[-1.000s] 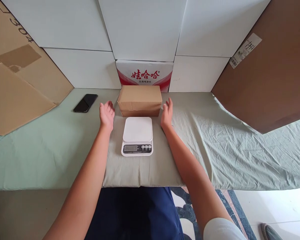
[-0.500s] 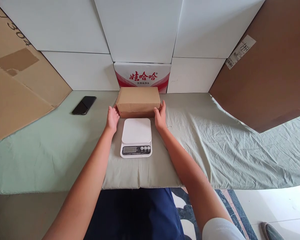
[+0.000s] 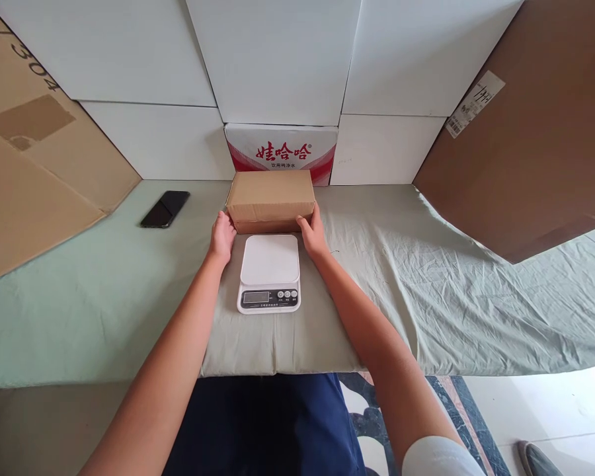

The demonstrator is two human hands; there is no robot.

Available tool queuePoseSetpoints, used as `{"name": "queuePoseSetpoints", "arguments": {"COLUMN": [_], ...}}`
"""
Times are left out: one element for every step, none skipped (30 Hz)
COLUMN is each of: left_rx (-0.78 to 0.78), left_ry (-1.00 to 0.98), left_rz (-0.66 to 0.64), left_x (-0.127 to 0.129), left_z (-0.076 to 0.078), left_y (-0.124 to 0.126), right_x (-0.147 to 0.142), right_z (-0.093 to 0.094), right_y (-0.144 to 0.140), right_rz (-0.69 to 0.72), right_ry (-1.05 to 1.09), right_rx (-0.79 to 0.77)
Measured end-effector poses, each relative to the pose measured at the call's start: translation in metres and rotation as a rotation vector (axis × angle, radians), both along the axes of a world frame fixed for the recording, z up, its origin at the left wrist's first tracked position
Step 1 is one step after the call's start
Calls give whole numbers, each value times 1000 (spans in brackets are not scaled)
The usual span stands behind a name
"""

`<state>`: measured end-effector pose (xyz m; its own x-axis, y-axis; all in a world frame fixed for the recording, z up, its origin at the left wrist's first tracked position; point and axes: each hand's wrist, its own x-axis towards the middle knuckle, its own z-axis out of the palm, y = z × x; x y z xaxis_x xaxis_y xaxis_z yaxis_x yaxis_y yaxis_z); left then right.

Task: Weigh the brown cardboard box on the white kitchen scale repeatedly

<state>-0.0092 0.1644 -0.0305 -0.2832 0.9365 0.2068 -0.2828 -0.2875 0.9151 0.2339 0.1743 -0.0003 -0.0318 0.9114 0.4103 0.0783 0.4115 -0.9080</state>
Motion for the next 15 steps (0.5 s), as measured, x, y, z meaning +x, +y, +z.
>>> {"name": "queuePoseSetpoints", "arguments": {"left_rx": [6,16,31,53,84,119,154,186,212,233,250,266,283,299,312], "left_ry": [6,27,65,118,178,241,297,339,362,371,373,366,354,340,325], "left_rz": [16,33,52,76,105,133,159,179,190,191,180,166,150,134,122], "left_x": [0,0,1,1,2,2,3,4,5,6,7,8,10,12,13], "left_z": [1,3,6,9,13,17,22,26,31,35,37,39,40,39,36], "left_y": [-1,-3,-6,-10,-14,-19,-25,-32,-39,-47,-55,-64,-74,-83,-94], "right_x": [0,-1,-1,-1,-1,-1,-1,-1,-1,-1,-1,-1,-1,0,1], "right_z": [0,1,1,2,2,4,6,8,11,14,16,18,19,18,16], "right_y": [0,0,1,0,0,-2,-4,-8,-13,-19,-27,-36,-46,-57,-68], "right_rz": [1,8,17,25,30,30,25,17,7,-2,-12,-23,-36,-47,-56], "right_ry": [-1,-4,-8,-9,-10,-12,-18,-26,-37,-50,-57,-58,-54,-45,-34], "right_rx": [14,31,55,86,121,155,183,204,216,223,231,240,249,257,257]}}
